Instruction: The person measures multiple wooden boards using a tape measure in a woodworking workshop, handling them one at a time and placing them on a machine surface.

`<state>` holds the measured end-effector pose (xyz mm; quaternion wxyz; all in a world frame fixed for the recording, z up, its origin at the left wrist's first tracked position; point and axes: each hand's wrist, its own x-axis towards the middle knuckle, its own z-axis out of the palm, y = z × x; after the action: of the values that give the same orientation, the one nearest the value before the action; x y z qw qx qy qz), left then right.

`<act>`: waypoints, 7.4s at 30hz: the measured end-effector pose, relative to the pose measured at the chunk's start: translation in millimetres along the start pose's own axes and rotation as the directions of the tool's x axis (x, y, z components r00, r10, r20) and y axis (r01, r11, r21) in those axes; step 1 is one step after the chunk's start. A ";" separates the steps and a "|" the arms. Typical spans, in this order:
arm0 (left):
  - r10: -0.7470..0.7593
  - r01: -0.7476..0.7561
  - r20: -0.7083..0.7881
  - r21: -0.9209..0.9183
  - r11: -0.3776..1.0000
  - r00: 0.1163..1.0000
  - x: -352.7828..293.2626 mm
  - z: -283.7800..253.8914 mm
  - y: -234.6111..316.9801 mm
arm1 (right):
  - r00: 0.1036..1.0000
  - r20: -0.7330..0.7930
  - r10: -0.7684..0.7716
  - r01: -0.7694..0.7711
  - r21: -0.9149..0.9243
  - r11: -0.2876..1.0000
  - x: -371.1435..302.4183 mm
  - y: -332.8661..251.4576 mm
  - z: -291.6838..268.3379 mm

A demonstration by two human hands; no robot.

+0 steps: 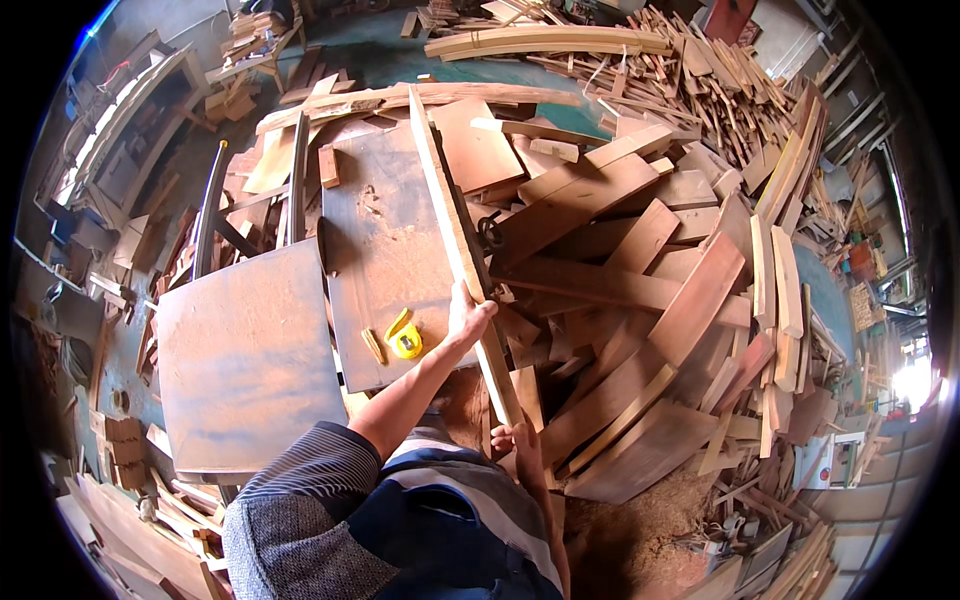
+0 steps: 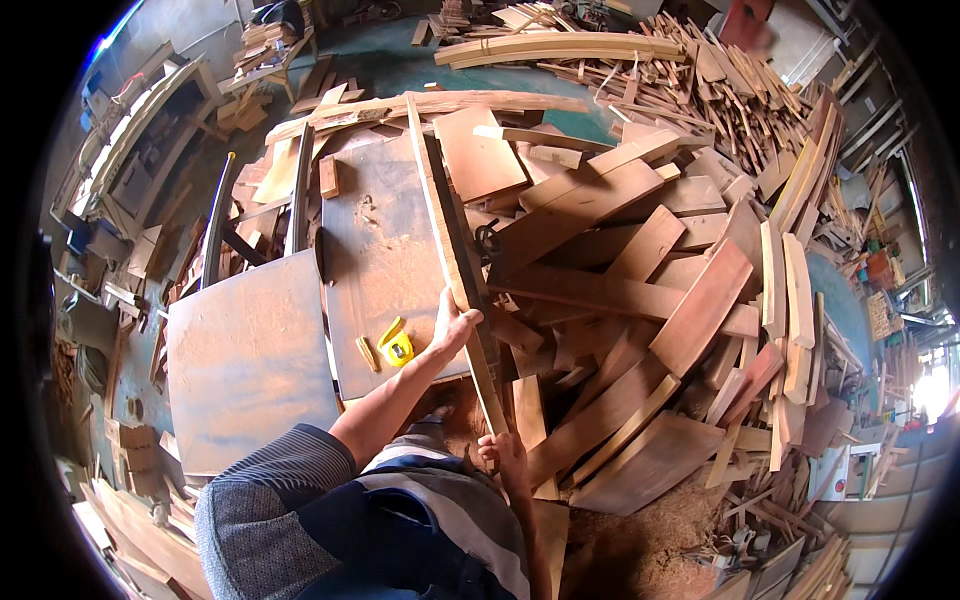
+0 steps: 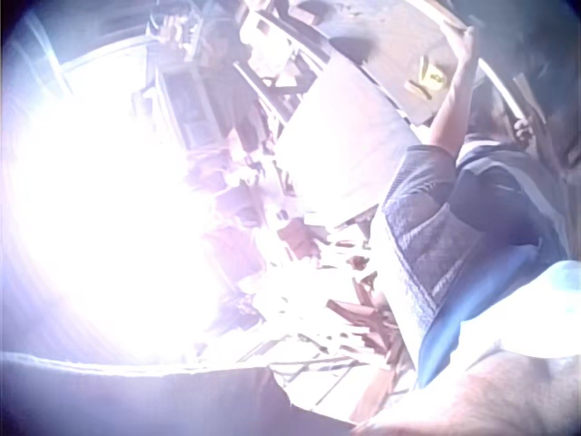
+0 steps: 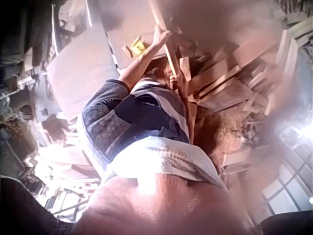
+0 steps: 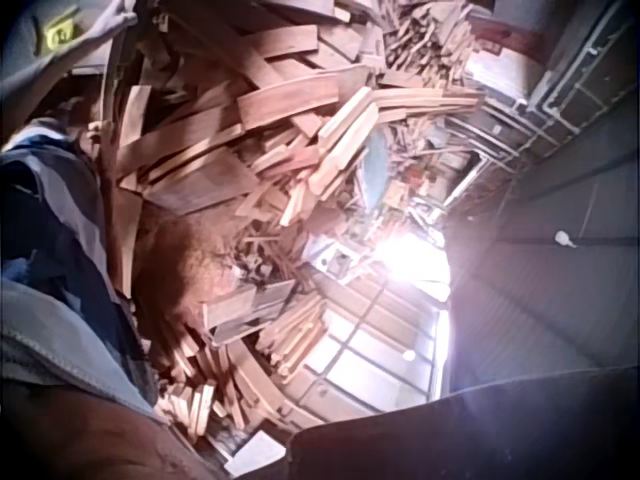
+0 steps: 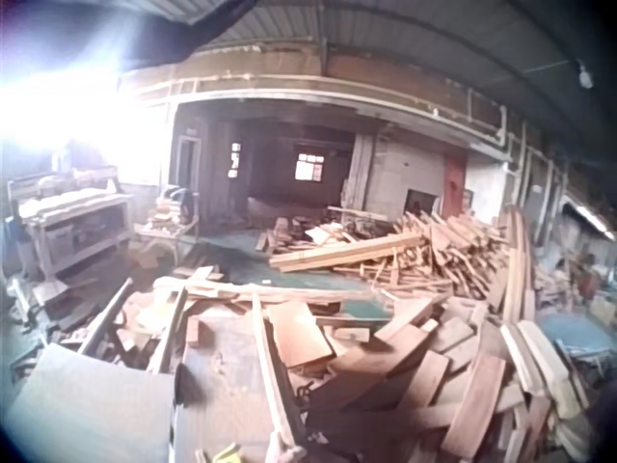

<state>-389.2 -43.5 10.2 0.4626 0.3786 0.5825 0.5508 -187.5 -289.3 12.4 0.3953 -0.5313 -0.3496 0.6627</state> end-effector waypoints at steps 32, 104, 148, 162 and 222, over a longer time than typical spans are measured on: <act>-0.073 0.074 0.017 -0.027 0.997 0.997 -3.4 0.3 12.3 | 0.999 0.024 -0.035 0.034 0.035 0.999 4.7 9.0 -1.7; -0.043 0.045 0.044 -0.043 0.998 0.998 -12.8 -1.2 24.2 | 0.995 0.057 -0.080 0.074 0.096 0.993 -1.5 -7.3 7.6; -0.036 0.041 0.060 -0.090 0.995 0.998 -17.4 1.7 33.8 | 0.994 0.086 -0.065 0.057 0.094 0.994 1.2 -8.2 4.5; -0.066 0.075 0.103 -0.087 0.993 0.992 -18.5 -1.0 37.4 | 0.993 0.079 -0.084 0.071 0.150 0.986 3.4 -1.6 6.1; -0.639 0.631 0.261 -0.627 0.457 0.723 -36.2 -76.2 -48.1 | 0.930 0.049 0.365 -0.332 0.538 0.775 0.8 -20.9 20.1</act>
<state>-448.3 -105.3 -35.8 0.7343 -0.0656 0.4399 0.5128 -204.1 -280.2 34.3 0.4086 -0.4737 -0.0337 0.7795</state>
